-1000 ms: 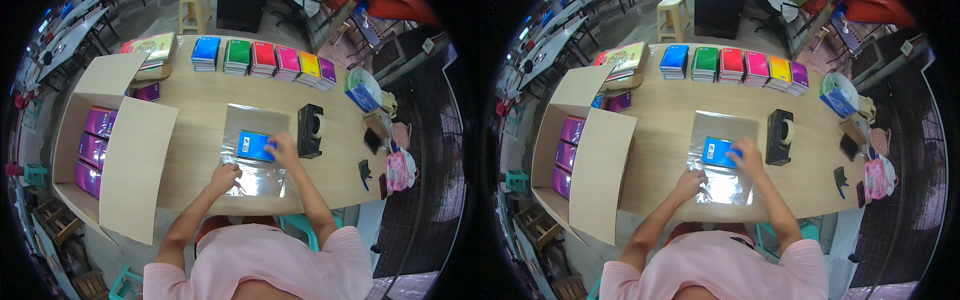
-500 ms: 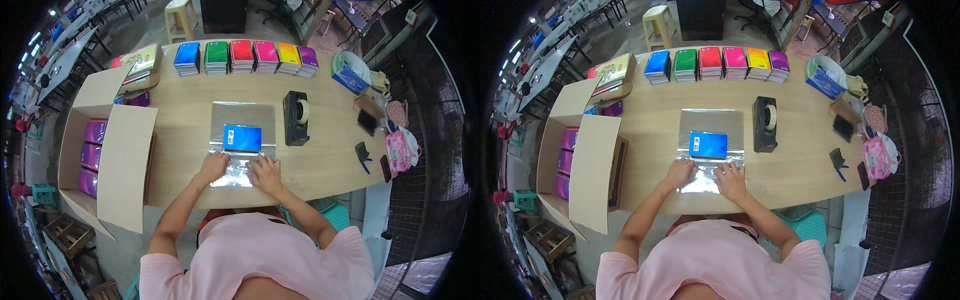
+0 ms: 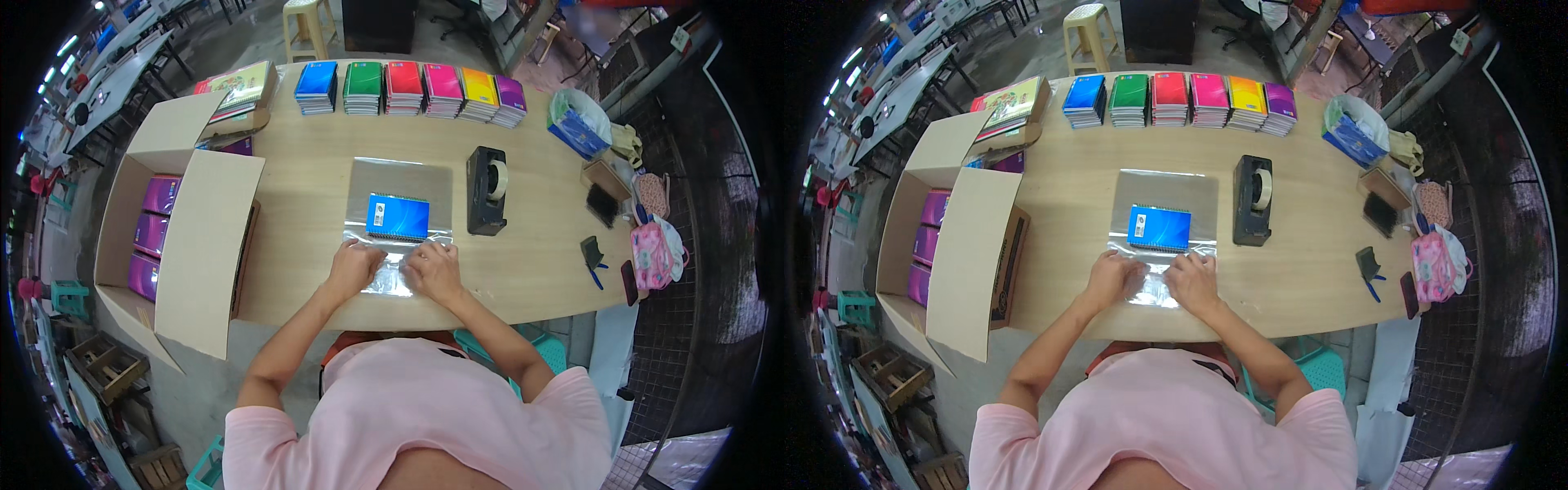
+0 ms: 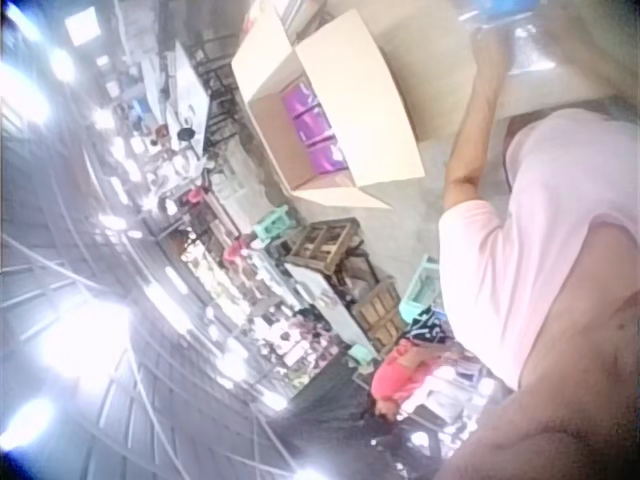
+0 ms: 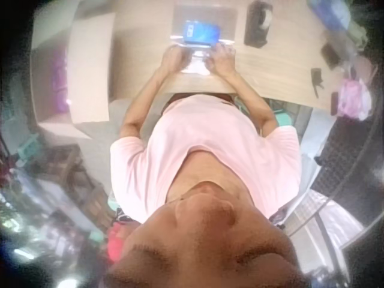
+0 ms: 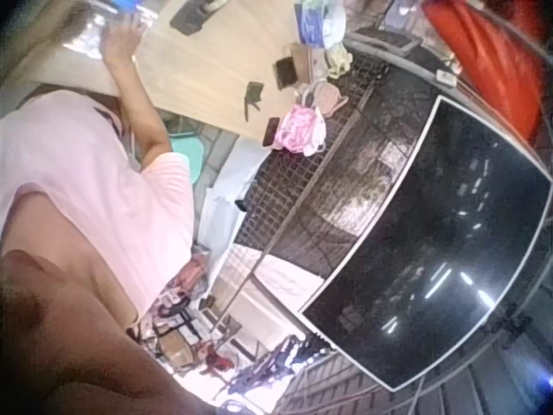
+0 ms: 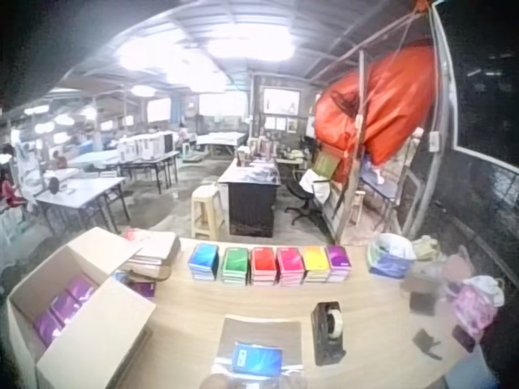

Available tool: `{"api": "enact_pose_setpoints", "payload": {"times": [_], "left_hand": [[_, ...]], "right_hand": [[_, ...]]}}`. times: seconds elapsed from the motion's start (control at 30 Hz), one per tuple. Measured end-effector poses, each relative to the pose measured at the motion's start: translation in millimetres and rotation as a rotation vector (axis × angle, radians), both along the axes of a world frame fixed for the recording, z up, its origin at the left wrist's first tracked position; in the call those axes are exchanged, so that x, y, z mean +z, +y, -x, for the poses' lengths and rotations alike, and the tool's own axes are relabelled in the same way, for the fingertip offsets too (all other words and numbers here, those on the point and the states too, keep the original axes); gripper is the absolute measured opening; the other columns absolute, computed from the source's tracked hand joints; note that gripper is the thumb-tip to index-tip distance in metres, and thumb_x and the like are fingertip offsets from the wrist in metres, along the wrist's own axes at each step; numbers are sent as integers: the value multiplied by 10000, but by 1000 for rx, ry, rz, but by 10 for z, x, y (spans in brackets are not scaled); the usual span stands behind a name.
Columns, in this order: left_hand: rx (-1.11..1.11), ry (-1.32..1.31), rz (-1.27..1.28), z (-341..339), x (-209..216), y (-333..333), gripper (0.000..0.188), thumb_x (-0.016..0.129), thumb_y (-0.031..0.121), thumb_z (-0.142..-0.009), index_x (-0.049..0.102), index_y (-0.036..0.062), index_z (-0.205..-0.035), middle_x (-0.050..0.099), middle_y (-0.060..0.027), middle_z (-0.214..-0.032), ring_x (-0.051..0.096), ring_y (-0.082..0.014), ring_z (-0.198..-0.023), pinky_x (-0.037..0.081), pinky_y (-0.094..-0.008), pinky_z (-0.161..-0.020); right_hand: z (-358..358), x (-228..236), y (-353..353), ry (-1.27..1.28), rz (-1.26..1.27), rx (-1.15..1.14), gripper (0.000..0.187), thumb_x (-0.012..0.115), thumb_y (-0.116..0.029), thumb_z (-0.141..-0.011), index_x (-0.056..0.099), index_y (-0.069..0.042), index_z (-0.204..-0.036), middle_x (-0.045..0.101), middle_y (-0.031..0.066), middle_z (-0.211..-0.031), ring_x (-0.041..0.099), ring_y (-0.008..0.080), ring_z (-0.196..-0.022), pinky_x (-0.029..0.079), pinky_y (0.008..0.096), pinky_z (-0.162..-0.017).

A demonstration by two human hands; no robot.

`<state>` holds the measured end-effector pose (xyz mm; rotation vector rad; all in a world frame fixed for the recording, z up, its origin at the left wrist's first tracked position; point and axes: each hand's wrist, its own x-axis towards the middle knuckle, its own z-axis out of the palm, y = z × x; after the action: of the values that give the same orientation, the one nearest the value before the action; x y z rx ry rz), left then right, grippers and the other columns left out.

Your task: The person packs spiral notebooks into plastic sleeves, seals them with tape, and places the sets into a cardboard box.

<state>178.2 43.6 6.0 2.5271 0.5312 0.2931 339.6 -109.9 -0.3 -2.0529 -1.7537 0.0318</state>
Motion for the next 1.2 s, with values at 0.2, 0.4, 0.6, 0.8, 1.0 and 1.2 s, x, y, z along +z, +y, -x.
{"api": "enact_pose_setpoints", "payload": {"times": [0.2, 0.4, 0.6, 0.8, 1.0, 1.2], "left_hand": [[76, -19, 462, -156, -117, 181, 81, 706, 69, -765, 715, 46, -842, 708, -101, -732, 692, -245, -674, 540, -356, -642], [88, 82, 543, -197, 37, 147, 93, 677, 62, -805, 712, 72, -891, 712, -98, -773, 696, -218, -723, 520, -349, -666], [61, 60, 385, -207, 78, 199, 104, 653, 122, -858, 643, 87, -956, 690, -120, -867, 666, -294, -805, 501, -387, -697], [121, -106, 142, -235, 80, 199, 117, 593, 131, -898, 611, 121, -1013, 679, -116, -956, 648, -319, -860, 489, -445, -740], [-228, -108, -405, -23, -330, -274, 451, 646, 149, -851, 583, 237, -1288, 411, -31, -1489, 434, -278, -1320, 240, -654, -1080], [95, 320, 198, 608, -351, -459, 845, 813, 465, -665, 501, 103, -1362, 467, -107, -1451, 404, -286, -1360, 240, -572, -1113]], "right_hand": [[291, 140, -227, -116, 163, 23, 415, 718, -284, -771, 654, -105, -1140, 563, 104, -1211, 527, 260, -1025, 381, 430, -803], [318, 131, -271, 81, 28, -92, 430, 737, -292, -762, 636, -119, -1142, 607, 90, -1075, 525, 269, -1029, 375, 450, -830], [158, 3, -34, 72, -17, -216, 288, 705, -265, -784, 681, -129, -1037, 647, 58, -939, 562, 264, -987, 377, 472, -866], [-178, 190, 138, 217, 120, -205, 131, 700, -226, -781, 735, -118, -845, 677, 71, -827, 637, 267, -859, 449, 440, -808], [-891, 124, 479, 426, 225, -142, 127, 731, -178, -766, 720, -79, -844, 682, 117, -810, 658, 313, -773, 504, 412, -681], [-1112, 249, 517, 291, 225, 102, 143, 732, -173, -767, 679, -70, -852, 680, 119, -810, 659, 309, -774, 503, 418, -699]]}}
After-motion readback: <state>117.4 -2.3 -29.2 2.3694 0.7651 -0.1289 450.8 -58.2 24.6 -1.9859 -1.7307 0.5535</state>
